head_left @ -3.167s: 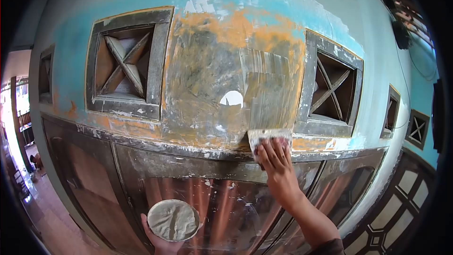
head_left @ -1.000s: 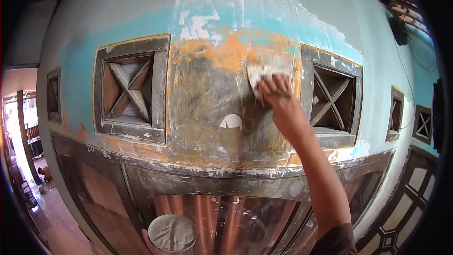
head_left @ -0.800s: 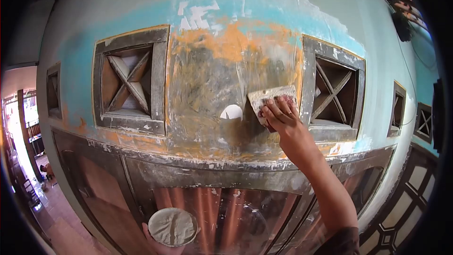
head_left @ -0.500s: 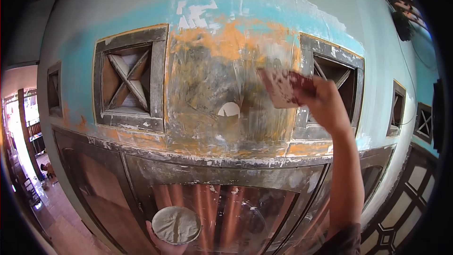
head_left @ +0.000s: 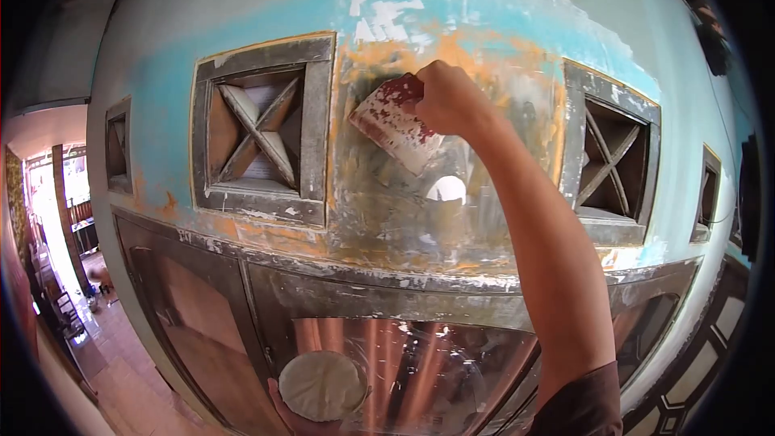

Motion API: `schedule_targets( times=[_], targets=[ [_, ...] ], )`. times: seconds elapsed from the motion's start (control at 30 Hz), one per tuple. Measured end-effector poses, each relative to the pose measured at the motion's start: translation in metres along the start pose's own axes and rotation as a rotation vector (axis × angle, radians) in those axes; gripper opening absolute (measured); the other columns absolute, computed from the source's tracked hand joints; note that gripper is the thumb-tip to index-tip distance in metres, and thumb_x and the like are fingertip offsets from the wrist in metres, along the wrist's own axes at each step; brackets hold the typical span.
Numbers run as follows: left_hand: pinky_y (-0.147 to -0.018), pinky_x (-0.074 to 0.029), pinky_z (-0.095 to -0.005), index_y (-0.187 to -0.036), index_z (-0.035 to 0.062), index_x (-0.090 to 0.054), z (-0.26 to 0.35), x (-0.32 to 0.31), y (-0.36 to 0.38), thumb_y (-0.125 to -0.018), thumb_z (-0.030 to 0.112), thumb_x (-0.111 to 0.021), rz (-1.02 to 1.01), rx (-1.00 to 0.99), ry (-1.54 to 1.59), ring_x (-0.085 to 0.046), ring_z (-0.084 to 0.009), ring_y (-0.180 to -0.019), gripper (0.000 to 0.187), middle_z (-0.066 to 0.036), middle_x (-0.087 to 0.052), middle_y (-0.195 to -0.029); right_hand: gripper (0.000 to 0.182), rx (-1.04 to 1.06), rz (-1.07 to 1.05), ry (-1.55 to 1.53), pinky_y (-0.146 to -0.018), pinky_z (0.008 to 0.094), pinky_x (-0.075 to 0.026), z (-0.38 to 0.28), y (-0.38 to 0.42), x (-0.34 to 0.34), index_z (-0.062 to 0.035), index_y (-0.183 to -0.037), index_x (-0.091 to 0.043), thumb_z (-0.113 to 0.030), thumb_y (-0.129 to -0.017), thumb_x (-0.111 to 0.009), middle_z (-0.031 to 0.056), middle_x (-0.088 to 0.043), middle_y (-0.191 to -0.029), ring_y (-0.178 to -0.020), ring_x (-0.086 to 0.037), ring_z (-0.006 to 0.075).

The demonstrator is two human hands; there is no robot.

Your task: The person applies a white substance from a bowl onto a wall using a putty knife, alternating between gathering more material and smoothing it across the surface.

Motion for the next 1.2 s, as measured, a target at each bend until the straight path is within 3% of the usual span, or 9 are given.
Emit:
schedule_targets(
  times=[0.17,0.2,0.27,0.37,0.53,0.6,0.83,0.93,1.2],
  targets=[
    [-0.101,-0.048,-0.0604,-0.133,0.0091,-0.061,0.005,-0.008,0.003,-0.094,0.073,-0.039,-0.36,-0.934,-0.895,-0.06,-0.0384,-0.121,0.078,-0.013,-0.063,-0.133,0.025,0.016,-0.041,0.23,-0.079,0.0473,-0.058,-0.015,-0.016,0.009,0.008,-0.092,-0.071,-0.016,-0.085,-0.071,0.0296,-0.07,-0.092,-0.091,-0.07,0.0439],
    [-0.101,-0.048,-0.0604,-0.133,0.0091,-0.061,0.007,-0.013,0.0,-0.094,0.073,-0.039,-0.357,-0.926,-0.901,-0.06,-0.0384,-0.121,0.078,-0.013,-0.063,-0.133,0.021,0.0,-0.032,0.253,-0.083,0.0479,-0.058,-0.017,-0.016,0.009,0.0092,-0.093,-0.07,-0.009,-0.087,-0.062,0.0323,-0.07,-0.098,-0.095,-0.069,0.0458],
    [-0.1,-0.048,-0.0605,-0.134,0.0108,-0.061,0.006,-0.022,-0.014,-0.094,0.073,-0.04,-0.178,-0.077,-0.118,-0.06,-0.0379,-0.122,0.077,-0.011,-0.063,-0.134,0.02,-0.005,-0.008,0.252,-0.084,0.0482,-0.058,-0.021,-0.013,0.012,0.0084,-0.094,-0.07,-0.006,-0.088,-0.059,0.0318,-0.07,-0.098,-0.097,-0.069,0.046],
    [-0.1,-0.048,-0.061,-0.134,0.0118,-0.061,0.02,-0.018,-0.021,-0.093,0.074,-0.04,-0.059,0.045,-0.066,-0.059,-0.0383,-0.123,0.077,-0.011,-0.062,-0.135,0.019,-0.026,0.065,0.226,-0.084,0.0486,-0.058,-0.018,-0.019,0.014,0.007,-0.095,-0.071,-0.006,-0.089,-0.058,0.0318,-0.07,-0.099,-0.098,-0.069,0.0465],
    [-0.1,-0.048,-0.0623,-0.134,0.0117,-0.061,0.03,-0.023,-0.015,-0.093,0.074,-0.04,-0.036,0.075,-0.02,-0.058,-0.0383,-0.123,0.078,-0.01,-0.062,-0.134,0.02,0.038,0.24,0.336,-0.082,0.0484,-0.059,0.008,-0.041,0.041,0.006,-0.094,-0.072,-0.011,-0.085,-0.066,0.0312,-0.071,-0.096,-0.093,-0.07,0.047],
    [-0.101,-0.047,-0.063,-0.134,0.0115,-0.06,0.028,-0.026,-0.008,-0.093,0.075,-0.04,-0.006,0.025,0.027,-0.058,-0.0383,-0.123,0.078,-0.011,-0.062,-0.134,0.03,-0.068,0.099,0.435,-0.072,0.0456,-0.058,0.007,-0.047,0.064,0.002,-0.098,-0.072,-0.019,-0.08,-0.084,0.022,-0.073,-0.088,-0.082,-0.073,0.0362],
    [-0.103,-0.045,-0.063,-0.135,0.0107,-0.059,0.031,-0.034,0.002,-0.094,0.072,-0.041,-0.103,-0.05,-0.213,-0.057,-0.0395,-0.124,0.076,-0.013,-0.061,-0.136,0.032,0.041,0.113,0.126,-0.065,0.0414,-0.052,0.016,-0.02,0.074,0.0003,-0.107,-0.073,-0.024,-0.088,-0.079,0.0129,-0.071,-0.08,-0.068,-0.066,0.0194],
    [-0.103,-0.046,-0.0633,-0.137,0.0093,-0.058,0.039,-0.026,-0.012,-0.094,0.071,-0.04,-0.055,-0.061,-0.166,-0.057,-0.0406,-0.125,0.077,-0.015,-0.06,-0.136,0.032,0.043,0.235,0.184,-0.079,0.0468,-0.056,0.023,-0.015,0.044,-0.0009,-0.103,-0.074,-0.027,-0.084,-0.08,0.0226,-0.074,-0.089,-0.084,-0.072,0.0398],
    [-0.102,-0.047,-0.0633,-0.137,0.008,-0.058,0.049,-0.052,0.002,-0.095,0.072,-0.039,-0.057,0.005,-0.036,-0.057,-0.0413,-0.125,0.078,-0.016,-0.06,-0.136,0.033,-0.091,0.16,0.087,-0.074,0.0401,-0.057,0.039,-0.019,0.093,-0.0004,-0.108,-0.074,-0.024,-0.086,-0.079,0.0191,-0.074,-0.087,-0.078,-0.073,0.0276]
  ],
)
Point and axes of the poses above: each hand's wrist, its own y-axis away from the middle knuckle, its own x-axis out of the back of the hand, z = x × y, the point moved 1 cm from there along -y, towards the middle knuckle
